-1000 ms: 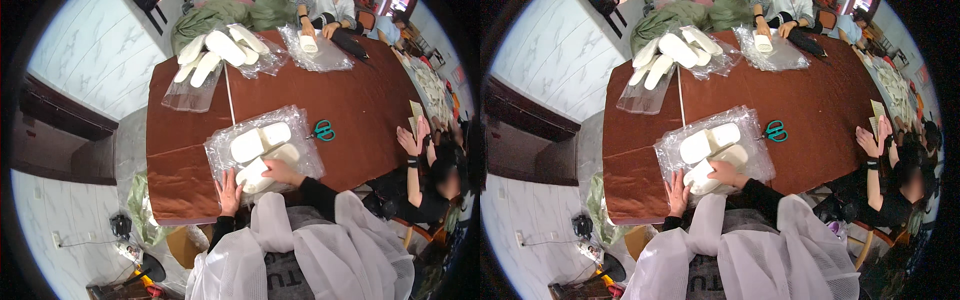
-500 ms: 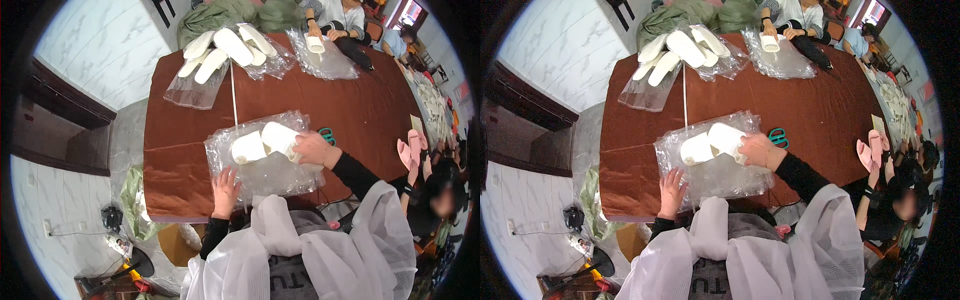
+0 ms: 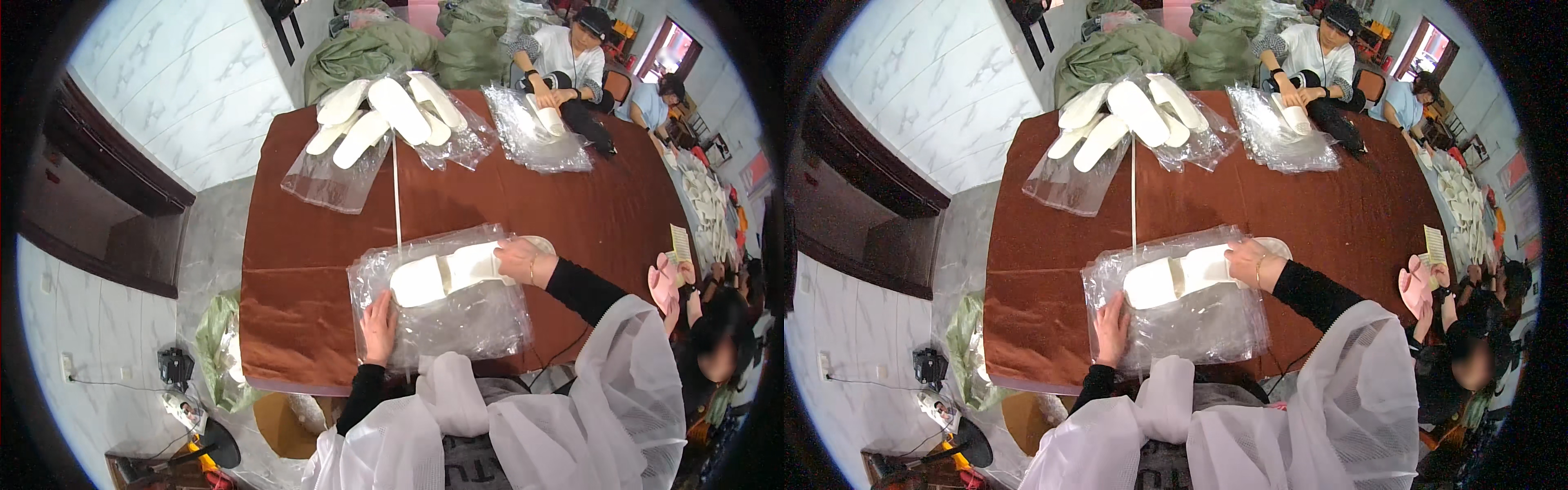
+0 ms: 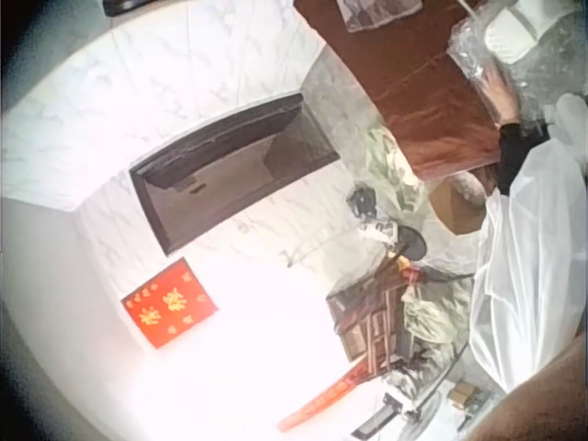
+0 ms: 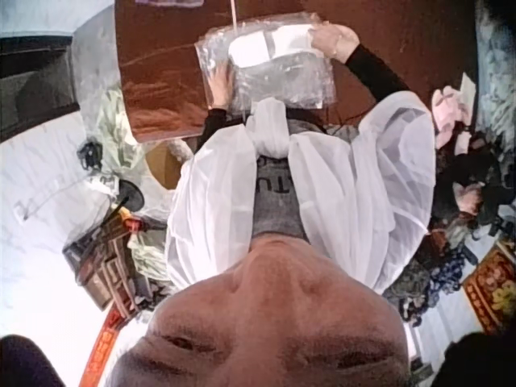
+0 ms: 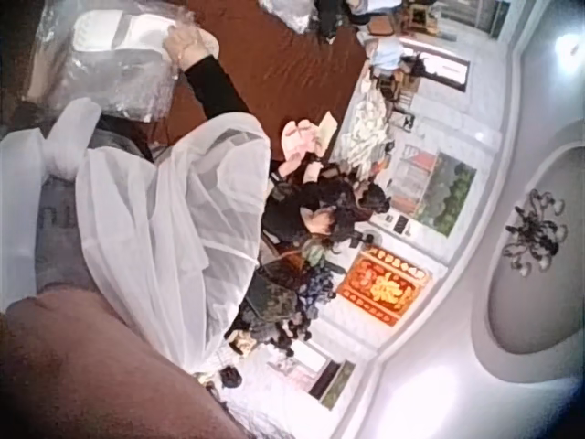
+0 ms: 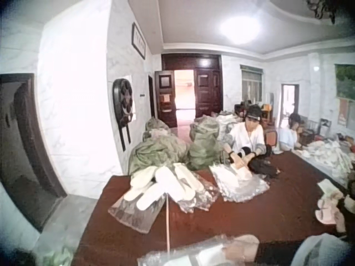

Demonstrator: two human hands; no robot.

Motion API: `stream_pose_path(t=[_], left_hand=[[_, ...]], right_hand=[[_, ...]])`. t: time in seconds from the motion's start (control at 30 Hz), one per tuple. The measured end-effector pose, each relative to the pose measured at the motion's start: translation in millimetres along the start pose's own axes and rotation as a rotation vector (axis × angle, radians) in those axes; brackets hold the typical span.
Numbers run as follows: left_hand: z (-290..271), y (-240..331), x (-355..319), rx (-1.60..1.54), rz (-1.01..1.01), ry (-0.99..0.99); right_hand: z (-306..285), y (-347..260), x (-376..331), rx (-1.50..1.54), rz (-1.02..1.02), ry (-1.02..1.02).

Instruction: Packing slippers into plastic bags and trimming excess plastic with scissors.

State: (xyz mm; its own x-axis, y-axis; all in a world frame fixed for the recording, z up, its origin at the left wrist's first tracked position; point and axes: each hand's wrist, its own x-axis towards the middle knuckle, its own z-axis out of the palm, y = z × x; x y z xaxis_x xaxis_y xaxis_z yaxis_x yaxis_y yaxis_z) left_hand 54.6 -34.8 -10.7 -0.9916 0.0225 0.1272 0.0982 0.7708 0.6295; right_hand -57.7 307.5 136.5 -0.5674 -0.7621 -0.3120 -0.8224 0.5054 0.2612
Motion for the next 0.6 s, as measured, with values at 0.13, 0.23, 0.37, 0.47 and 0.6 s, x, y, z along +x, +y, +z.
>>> stream_pose_path(t=[0.13,0.23,0.37,0.47,0.6], left_hand=[[-1,7,1,0.093,0.030,0.045],[-1,5,1,0.108,0.042,0.000],[1,3,3,0.047,0.052,-0.017],[6,6,-2,0.048,0.005,0.003],[-1,14,0,0.011,0.056,0.097]], right_hand=[[3,-10,25,0.143,-0.161,0.102],[13,-38,63,0.222,-0.193,0.262],[-1,-38,78,0.270,-0.232,0.149],[7,-32,57,0.469,-0.130,0.181],[13,-18,3,0.656,0.216,0.400]])
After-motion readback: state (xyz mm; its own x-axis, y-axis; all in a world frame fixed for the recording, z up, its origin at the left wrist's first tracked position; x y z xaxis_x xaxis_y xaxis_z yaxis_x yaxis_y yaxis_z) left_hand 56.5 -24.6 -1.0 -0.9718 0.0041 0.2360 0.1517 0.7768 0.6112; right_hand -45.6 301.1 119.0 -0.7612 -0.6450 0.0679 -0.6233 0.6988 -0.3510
